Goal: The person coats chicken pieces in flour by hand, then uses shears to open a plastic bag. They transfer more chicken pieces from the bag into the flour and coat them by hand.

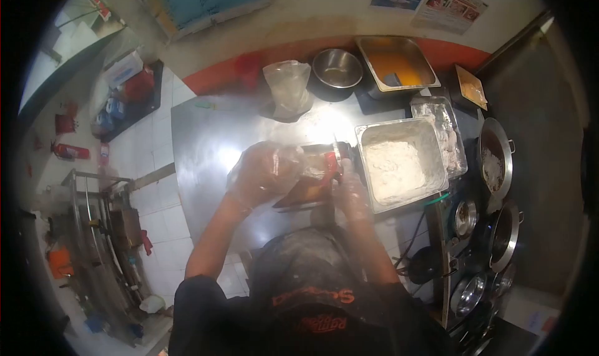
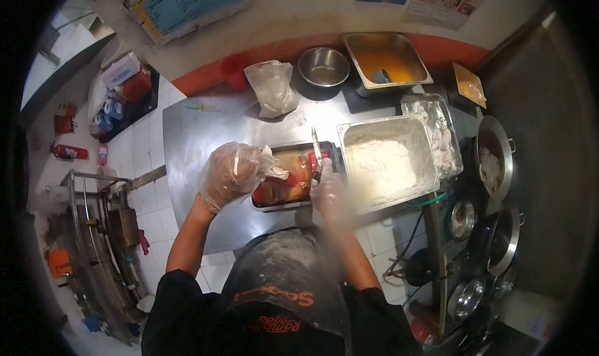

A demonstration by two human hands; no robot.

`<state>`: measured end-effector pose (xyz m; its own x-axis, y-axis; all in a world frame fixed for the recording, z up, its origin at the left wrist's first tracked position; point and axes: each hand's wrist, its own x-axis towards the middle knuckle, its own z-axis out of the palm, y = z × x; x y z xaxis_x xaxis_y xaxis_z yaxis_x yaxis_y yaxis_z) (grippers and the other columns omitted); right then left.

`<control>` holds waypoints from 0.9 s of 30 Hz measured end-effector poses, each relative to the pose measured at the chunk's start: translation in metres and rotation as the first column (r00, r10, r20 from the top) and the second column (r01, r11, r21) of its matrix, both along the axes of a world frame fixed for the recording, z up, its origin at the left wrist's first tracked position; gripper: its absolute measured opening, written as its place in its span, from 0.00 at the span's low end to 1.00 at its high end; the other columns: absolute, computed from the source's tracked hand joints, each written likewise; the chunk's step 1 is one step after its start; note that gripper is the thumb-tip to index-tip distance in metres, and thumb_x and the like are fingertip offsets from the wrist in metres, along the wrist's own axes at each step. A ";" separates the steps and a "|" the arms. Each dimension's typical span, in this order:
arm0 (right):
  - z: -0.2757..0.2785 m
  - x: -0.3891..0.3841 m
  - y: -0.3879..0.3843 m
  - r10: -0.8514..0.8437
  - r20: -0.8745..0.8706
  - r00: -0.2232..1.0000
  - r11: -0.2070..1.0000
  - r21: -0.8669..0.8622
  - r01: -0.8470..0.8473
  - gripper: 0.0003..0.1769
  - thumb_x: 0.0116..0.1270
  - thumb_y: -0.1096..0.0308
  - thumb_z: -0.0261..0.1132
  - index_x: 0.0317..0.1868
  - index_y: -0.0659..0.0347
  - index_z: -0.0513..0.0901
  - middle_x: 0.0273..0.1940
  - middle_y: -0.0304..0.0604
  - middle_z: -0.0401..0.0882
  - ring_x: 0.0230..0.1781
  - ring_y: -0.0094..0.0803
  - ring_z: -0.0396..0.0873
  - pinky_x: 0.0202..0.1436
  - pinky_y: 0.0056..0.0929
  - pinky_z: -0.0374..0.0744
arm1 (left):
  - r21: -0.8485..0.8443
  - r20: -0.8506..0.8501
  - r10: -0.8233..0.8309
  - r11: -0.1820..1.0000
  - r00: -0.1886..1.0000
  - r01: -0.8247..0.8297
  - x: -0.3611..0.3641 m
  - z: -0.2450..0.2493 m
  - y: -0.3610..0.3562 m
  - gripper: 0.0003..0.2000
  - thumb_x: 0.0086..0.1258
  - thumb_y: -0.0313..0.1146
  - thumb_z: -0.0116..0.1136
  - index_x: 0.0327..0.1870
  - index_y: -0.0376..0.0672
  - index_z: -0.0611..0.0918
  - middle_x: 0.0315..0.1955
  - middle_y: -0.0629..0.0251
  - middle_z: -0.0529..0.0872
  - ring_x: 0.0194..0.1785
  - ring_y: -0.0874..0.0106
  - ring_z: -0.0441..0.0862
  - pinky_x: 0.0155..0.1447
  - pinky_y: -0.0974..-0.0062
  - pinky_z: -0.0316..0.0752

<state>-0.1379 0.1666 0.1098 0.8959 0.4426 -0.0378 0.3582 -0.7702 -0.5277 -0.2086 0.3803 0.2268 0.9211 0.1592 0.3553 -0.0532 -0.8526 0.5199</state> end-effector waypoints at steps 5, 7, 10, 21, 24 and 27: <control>0.058 0.027 -0.067 0.288 -0.119 0.950 0.949 0.168 -0.267 0.30 0.61 0.58 0.60 0.62 0.63 0.67 0.47 0.54 0.76 0.47 0.41 0.77 0.45 0.37 0.76 | 0.000 0.067 -0.003 1.000 0.998 0.003 0.012 -0.014 0.016 0.04 0.54 0.35 0.61 0.28 0.47 0.84 0.24 0.62 0.82 0.29 0.61 0.78 0.34 0.66 0.74; 0.072 0.041 -0.091 0.445 -0.158 0.881 0.895 0.099 -0.434 0.33 0.57 0.56 0.64 0.61 0.61 0.68 0.49 0.52 0.76 0.49 0.42 0.76 0.49 0.37 0.76 | 0.034 0.110 -0.030 0.999 0.994 0.026 0.013 -0.012 0.014 0.04 0.53 0.34 0.61 0.28 0.48 0.83 0.24 0.63 0.82 0.28 0.61 0.78 0.34 0.65 0.74; 0.098 0.055 -0.091 0.579 -0.153 0.801 0.804 -0.058 -0.592 0.38 0.50 0.52 0.70 0.60 0.58 0.71 0.52 0.50 0.75 0.53 0.42 0.74 0.54 0.38 0.74 | 0.150 0.138 -0.129 0.983 0.982 0.108 0.014 -0.009 0.011 0.09 0.52 0.35 0.63 0.34 0.47 0.81 0.27 0.63 0.81 0.31 0.61 0.77 0.37 0.64 0.73; 0.120 0.080 -0.033 0.720 -0.105 0.686 0.624 -0.334 -0.706 0.39 0.56 0.36 0.57 0.52 0.65 0.75 0.45 0.58 0.75 0.45 0.49 0.77 0.51 0.44 0.76 | 0.243 0.137 -0.217 0.953 0.966 0.180 0.012 -0.017 0.009 0.18 0.48 0.37 0.68 0.43 0.47 0.81 0.37 0.65 0.81 0.37 0.62 0.78 0.44 0.64 0.73; 0.130 0.077 -0.028 0.669 -0.080 0.739 0.677 -0.344 -0.651 0.32 0.49 0.46 0.67 0.53 0.54 0.77 0.44 0.52 0.77 0.43 0.48 0.78 0.48 0.44 0.76 | 0.140 0.074 -0.167 0.978 0.983 0.156 0.015 -0.022 0.005 0.15 0.49 0.35 0.67 0.39 0.48 0.82 0.35 0.65 0.82 0.36 0.62 0.78 0.43 0.64 0.73; 0.134 0.080 -0.034 0.660 -0.071 0.748 0.704 -0.289 -0.649 0.32 0.49 0.47 0.67 0.53 0.55 0.78 0.44 0.52 0.77 0.42 0.47 0.78 0.47 0.43 0.76 | 0.125 0.067 -0.155 0.981 0.986 0.146 0.016 -0.018 0.002 0.13 0.49 0.33 0.66 0.38 0.48 0.83 0.34 0.65 0.82 0.35 0.63 0.78 0.44 0.65 0.73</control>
<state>-0.0581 0.1323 0.2441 0.3878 0.8932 -0.2277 0.8422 -0.4437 -0.3062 -0.1923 0.3821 0.2092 0.9010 -0.0270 0.4329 -0.2211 -0.8872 0.4049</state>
